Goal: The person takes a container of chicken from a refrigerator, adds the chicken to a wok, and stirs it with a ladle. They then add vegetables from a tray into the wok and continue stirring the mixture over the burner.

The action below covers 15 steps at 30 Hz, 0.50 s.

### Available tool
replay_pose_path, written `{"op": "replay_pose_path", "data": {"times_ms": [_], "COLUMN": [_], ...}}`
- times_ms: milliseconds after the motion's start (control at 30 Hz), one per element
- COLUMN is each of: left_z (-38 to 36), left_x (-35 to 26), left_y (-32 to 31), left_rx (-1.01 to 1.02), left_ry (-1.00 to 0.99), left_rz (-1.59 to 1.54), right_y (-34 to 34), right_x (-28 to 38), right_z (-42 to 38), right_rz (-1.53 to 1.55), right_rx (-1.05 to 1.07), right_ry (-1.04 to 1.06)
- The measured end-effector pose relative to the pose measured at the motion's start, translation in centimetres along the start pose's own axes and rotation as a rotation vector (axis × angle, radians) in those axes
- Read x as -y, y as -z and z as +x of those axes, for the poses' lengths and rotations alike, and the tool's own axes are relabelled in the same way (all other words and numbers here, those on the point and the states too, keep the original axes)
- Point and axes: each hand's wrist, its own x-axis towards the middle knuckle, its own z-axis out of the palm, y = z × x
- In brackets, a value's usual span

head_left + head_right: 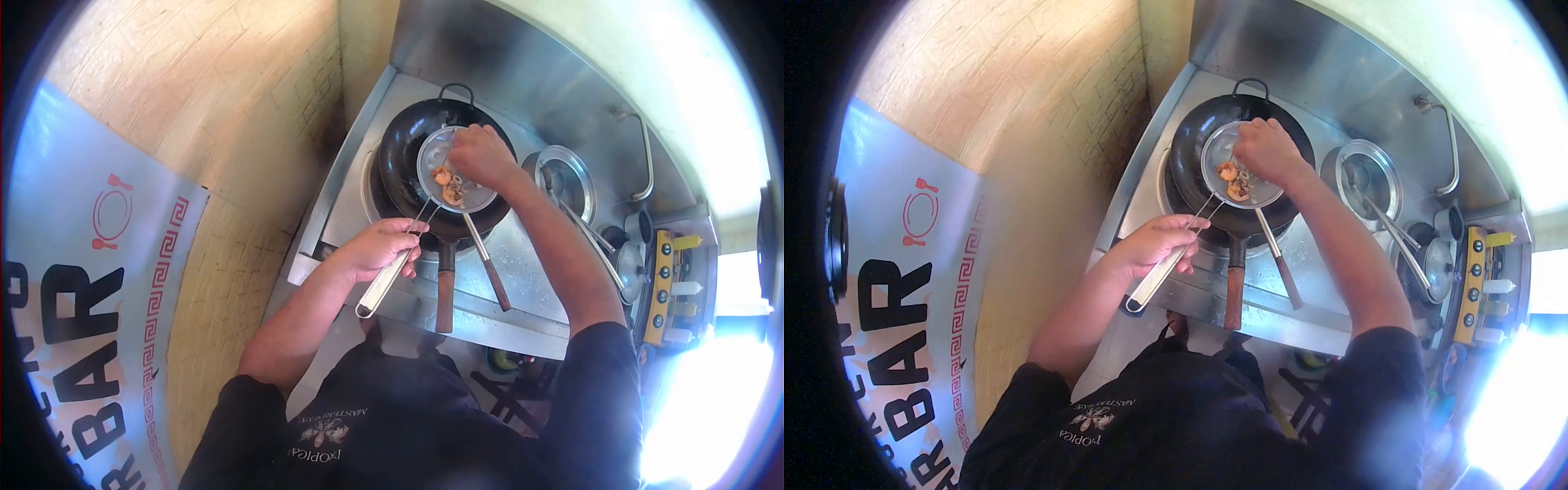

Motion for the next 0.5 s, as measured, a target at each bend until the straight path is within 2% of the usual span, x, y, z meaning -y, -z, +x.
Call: {"op": "replay_pose_path", "data": {"times_ms": [33, 100, 200, 300, 433, 500], "left_z": [-0.1, -0.3, -0.1, -0.2, -0.3, -0.3], "left_x": [0.0, -0.2, 0.0, -0.2, -0.1, -0.2], "left_y": [-0.1, -0.2, -0.1, -0.2, -0.3, -0.3], "left_rx": [0.001, -0.002, 0.007, 0.021, 0.015, 0.015], "left_ry": [0.001, 0.005, 0.004, 0.000, 0.008, 0.007], "left_rz": [0.000, -0.004, -0.009, 0.007, 0.001, 0.004], "right_y": [0.7, 1.8, 1.2, 0.5, 0.3, 0.9], "right_x": [-0.2, -0.9, -2.9, -3.4, -4.0, -4.6], "right_z": [-0.1, -0.4, -0.7, -0.9, -1.6, -2.9], "right_rz": [0.000, 0.263, 0.322, 0.250, 0.298, 0.429], "right_rx": [0.001, -0.043, -0.070, 0.004, -0.008, -0.119], "right_ry": [-0.001, -0.181, -0.279, -0.258, -0.293, -0.456]}}
